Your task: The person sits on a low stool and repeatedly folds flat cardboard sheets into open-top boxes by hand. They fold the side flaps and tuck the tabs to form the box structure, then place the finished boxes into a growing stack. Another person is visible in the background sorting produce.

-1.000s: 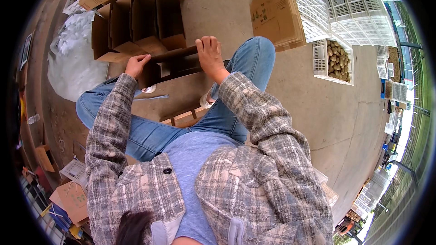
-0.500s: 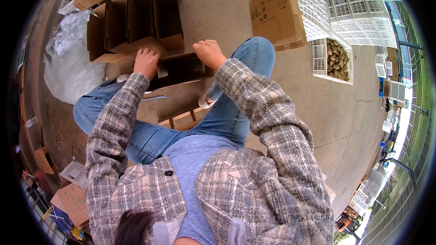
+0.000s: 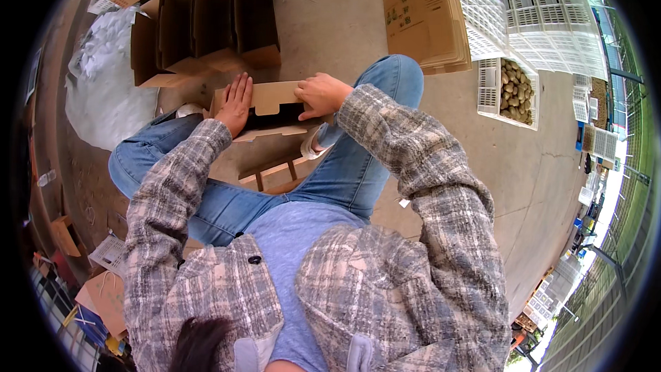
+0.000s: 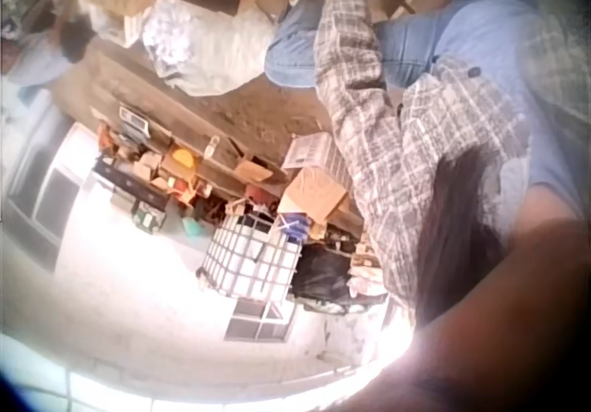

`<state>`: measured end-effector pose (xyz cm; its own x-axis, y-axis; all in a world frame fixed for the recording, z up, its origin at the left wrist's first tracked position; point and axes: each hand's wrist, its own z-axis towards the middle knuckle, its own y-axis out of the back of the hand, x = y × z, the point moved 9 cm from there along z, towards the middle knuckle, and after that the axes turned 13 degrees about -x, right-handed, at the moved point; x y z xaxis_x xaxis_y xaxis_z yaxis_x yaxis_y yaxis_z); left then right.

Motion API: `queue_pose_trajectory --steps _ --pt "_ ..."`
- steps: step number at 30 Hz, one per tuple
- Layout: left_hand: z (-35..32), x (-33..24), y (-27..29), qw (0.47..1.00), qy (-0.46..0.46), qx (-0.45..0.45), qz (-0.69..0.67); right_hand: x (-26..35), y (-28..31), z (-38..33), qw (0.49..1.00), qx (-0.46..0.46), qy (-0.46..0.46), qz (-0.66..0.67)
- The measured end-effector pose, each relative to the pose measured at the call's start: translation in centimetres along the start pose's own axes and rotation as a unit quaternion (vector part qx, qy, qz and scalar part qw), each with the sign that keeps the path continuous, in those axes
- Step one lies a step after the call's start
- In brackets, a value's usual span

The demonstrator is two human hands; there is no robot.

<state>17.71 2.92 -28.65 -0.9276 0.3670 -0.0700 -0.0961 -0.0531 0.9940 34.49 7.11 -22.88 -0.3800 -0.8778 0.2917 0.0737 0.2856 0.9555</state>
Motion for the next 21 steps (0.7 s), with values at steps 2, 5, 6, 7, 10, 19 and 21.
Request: queue_pose_trajectory --steps 2,5,6,7,10,19,21 --pt "-0.8 -0.4 0.1 0.996 0.016 0.056 -0.065 0.5 -1.0 -0.3 0.999 0.036 -0.012 0.001" --pt "-0.5 -0.6 1.2 0.990 0.034 0.017 -0.132 -1.3 -2.3 -0.4 0.994 0.037 -0.096 0.039" --pt "-0.4 0.2 0.4 0.989 0.056 0.025 -0.132 -2.1 -2.3 0.0 0.991 0.032 -0.118 0.053" --pt "-0.1 1.0 -0.5 0.988 0.075 0.032 -0.132 -3.9 -2.0 0.1 0.968 0.005 -0.213 0.135" --pt "1.0 2.9 -1.4 0.977 0.134 -0.010 -0.165 -9.0 -2.1 -1.0 0.803 -0.160 -0.432 0.379" --pt "3.2 2.8 0.1 0.971 0.190 -0.030 -0.140 -6.9 -0.3 -7.5 0.731 -0.440 -0.459 0.249" --pt "3.4 2.6 0.3 0.969 0.195 -0.043 -0.145 -7.9 -2.2 -8.4 0.676 -0.416 -0.521 0.313"
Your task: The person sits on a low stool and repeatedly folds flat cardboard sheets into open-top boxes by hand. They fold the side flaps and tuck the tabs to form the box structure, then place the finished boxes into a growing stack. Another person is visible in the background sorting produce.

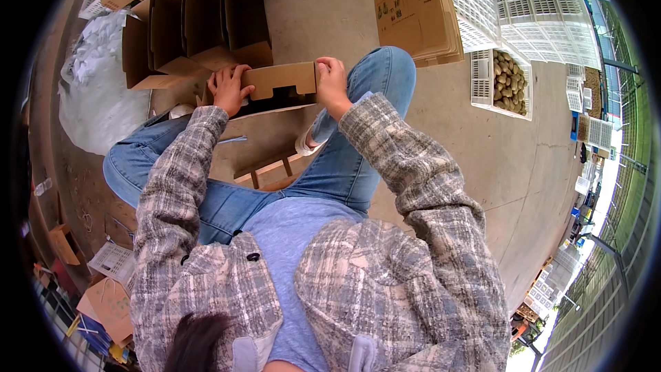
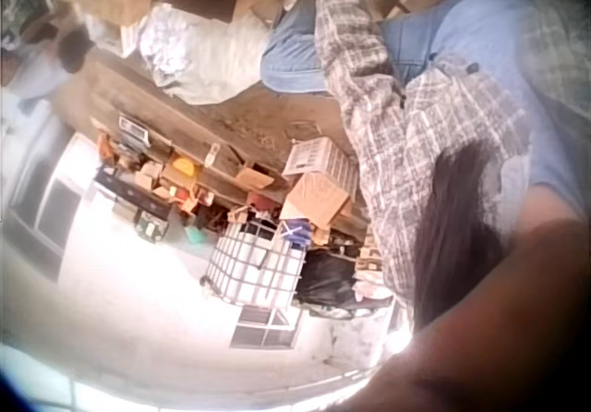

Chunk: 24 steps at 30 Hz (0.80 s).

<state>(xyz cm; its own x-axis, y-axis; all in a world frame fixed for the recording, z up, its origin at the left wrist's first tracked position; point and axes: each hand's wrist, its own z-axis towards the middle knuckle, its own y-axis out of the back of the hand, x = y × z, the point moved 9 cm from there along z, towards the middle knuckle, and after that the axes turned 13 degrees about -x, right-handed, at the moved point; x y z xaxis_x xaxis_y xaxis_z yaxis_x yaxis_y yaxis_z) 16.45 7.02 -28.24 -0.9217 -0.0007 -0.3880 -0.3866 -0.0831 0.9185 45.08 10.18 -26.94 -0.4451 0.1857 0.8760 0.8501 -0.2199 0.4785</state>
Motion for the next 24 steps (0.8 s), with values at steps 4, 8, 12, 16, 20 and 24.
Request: queue_pose_trajectory --steps 4,8,12,16,20,24 --pt "0.3 0.5 0.6 1.000 0.014 -0.012 -0.013 -2.7 -1.6 -2.2 0.908 0.108 -0.316 0.254" --pt "0.1 0.3 0.6 0.999 0.020 -0.012 -0.022 -1.7 -1.6 -1.8 0.965 0.140 -0.192 0.111" --pt "-0.3 -0.5 0.8 1.000 0.010 -0.017 -0.018 -2.1 -2.5 -1.0 0.974 0.108 -0.088 -0.180" --pt "-1.9 -1.1 0.7 0.999 -0.006 -0.037 -0.010 -2.9 -5.0 -1.7 0.928 0.179 -0.107 -0.309" --pt "-2.0 -0.6 0.4 0.999 -0.007 -0.032 -0.007 -1.7 -5.3 -2.1 0.915 0.189 -0.094 -0.343" --pt "-1.7 -1.0 0.2 1.000 -0.010 -0.017 -0.004 -1.8 -5.3 -2.4 0.932 0.090 -0.038 -0.348"
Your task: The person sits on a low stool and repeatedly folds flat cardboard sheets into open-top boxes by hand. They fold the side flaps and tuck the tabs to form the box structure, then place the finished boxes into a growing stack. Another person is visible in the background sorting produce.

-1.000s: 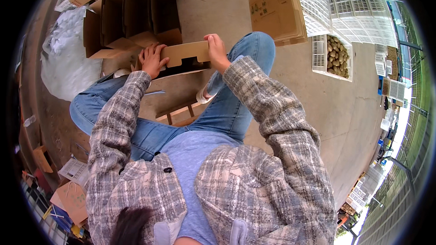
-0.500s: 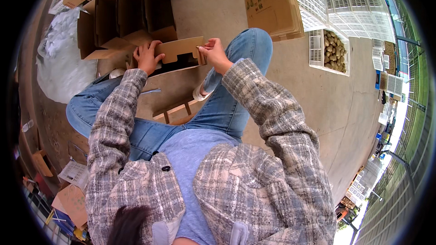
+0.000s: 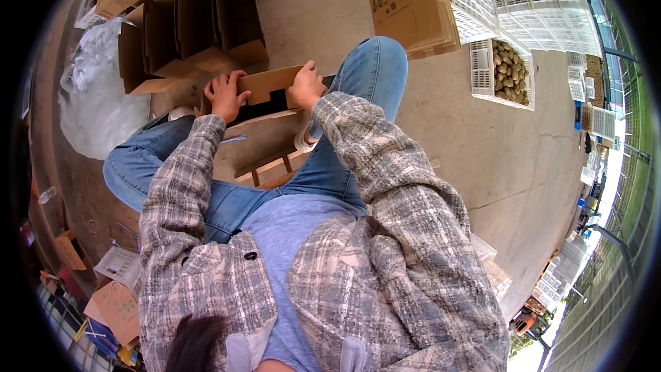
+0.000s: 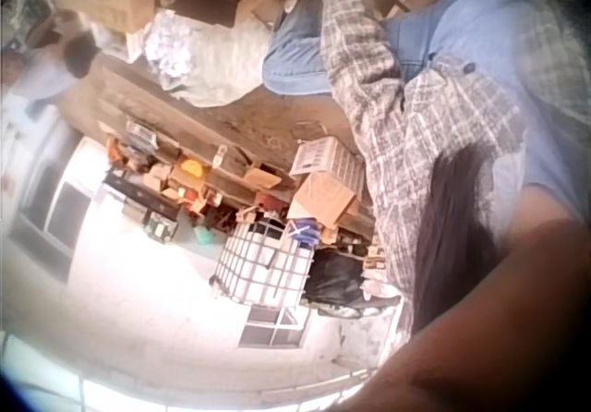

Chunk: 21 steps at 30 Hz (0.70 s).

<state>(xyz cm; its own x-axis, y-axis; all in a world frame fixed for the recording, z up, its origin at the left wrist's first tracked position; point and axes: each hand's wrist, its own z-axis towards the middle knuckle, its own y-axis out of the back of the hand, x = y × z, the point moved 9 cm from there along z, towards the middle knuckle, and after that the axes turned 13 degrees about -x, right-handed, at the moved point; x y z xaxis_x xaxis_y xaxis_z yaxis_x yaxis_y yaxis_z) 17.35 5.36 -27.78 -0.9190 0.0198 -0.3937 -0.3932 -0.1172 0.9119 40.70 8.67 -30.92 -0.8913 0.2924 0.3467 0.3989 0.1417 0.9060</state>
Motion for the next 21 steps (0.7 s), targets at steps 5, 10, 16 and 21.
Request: queue_pose_trajectory --steps 5,10,16,21 --pt "0.3 0.2 0.1 1.000 0.004 0.005 0.005 0.4 0.1 0.2 1.000 0.019 0.010 0.013" --pt "1.5 1.4 3.0 0.996 0.033 0.027 -0.076 0.3 -0.1 0.8 0.999 0.035 0.020 0.003" --pt "-2.3 11.5 7.9 0.925 0.287 0.126 -0.215 0.0 -0.6 1.9 0.997 0.074 0.016 -0.015" --pt "-4.8 10.1 4.2 0.807 0.380 0.201 -0.405 0.3 -0.5 2.0 0.997 0.073 0.022 -0.014"
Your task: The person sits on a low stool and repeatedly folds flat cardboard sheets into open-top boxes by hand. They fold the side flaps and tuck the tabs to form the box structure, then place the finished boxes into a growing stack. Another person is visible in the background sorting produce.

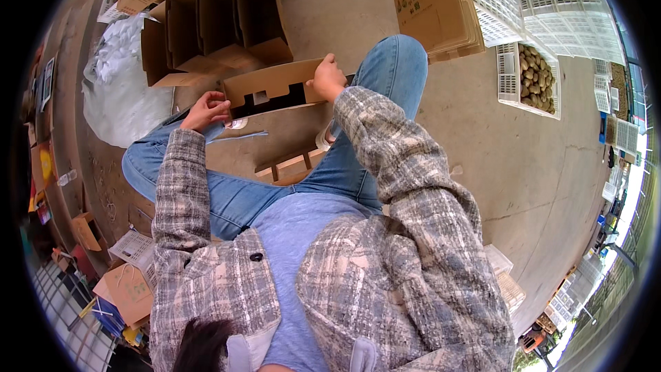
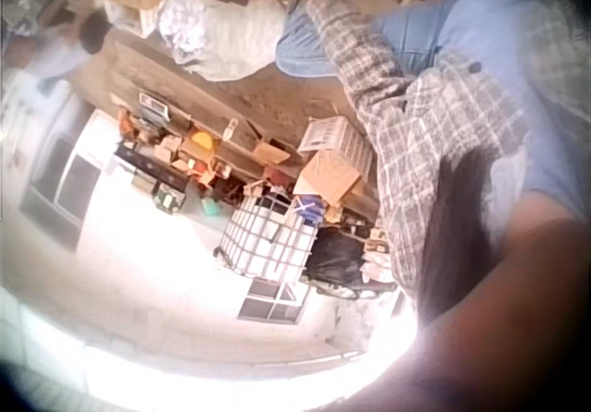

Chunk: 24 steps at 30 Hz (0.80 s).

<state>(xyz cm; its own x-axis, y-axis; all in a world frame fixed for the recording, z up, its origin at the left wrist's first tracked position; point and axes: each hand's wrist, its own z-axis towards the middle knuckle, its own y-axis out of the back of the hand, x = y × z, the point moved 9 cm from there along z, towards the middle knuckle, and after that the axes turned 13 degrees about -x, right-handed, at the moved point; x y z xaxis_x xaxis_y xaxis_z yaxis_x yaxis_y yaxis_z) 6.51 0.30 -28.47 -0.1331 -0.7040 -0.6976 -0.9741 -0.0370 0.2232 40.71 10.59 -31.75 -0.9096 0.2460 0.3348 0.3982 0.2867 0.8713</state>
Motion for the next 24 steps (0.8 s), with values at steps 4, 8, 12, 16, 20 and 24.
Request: queue_pose_trajectory --steps 4,8,12,16,20,24 --pt "2.3 1.5 -1.8 0.998 -0.010 -0.045 0.036 0.2 0.0 -0.1 1.000 0.000 0.002 -0.004" --pt "1.9 -2.1 -1.7 0.896 -0.129 -0.255 0.339 -0.6 0.3 -0.5 1.000 0.005 -0.016 -0.002" --pt "3.4 0.9 -1.1 0.835 -0.174 -0.380 0.359 0.4 0.3 -0.5 1.000 -0.003 -0.005 -0.011" --pt "5.6 5.4 -3.0 0.964 -0.093 -0.245 0.049 0.2 0.0 -0.7 1.000 -0.010 0.002 -0.017" --pt "3.7 3.8 -3.6 0.941 -0.113 -0.288 0.138 -0.4 -0.6 -0.7 1.000 -0.009 0.000 -0.022" --pt "3.5 2.3 -3.0 0.940 -0.133 -0.279 0.145 0.5 0.4 -0.4 1.000 -0.015 0.005 -0.022"
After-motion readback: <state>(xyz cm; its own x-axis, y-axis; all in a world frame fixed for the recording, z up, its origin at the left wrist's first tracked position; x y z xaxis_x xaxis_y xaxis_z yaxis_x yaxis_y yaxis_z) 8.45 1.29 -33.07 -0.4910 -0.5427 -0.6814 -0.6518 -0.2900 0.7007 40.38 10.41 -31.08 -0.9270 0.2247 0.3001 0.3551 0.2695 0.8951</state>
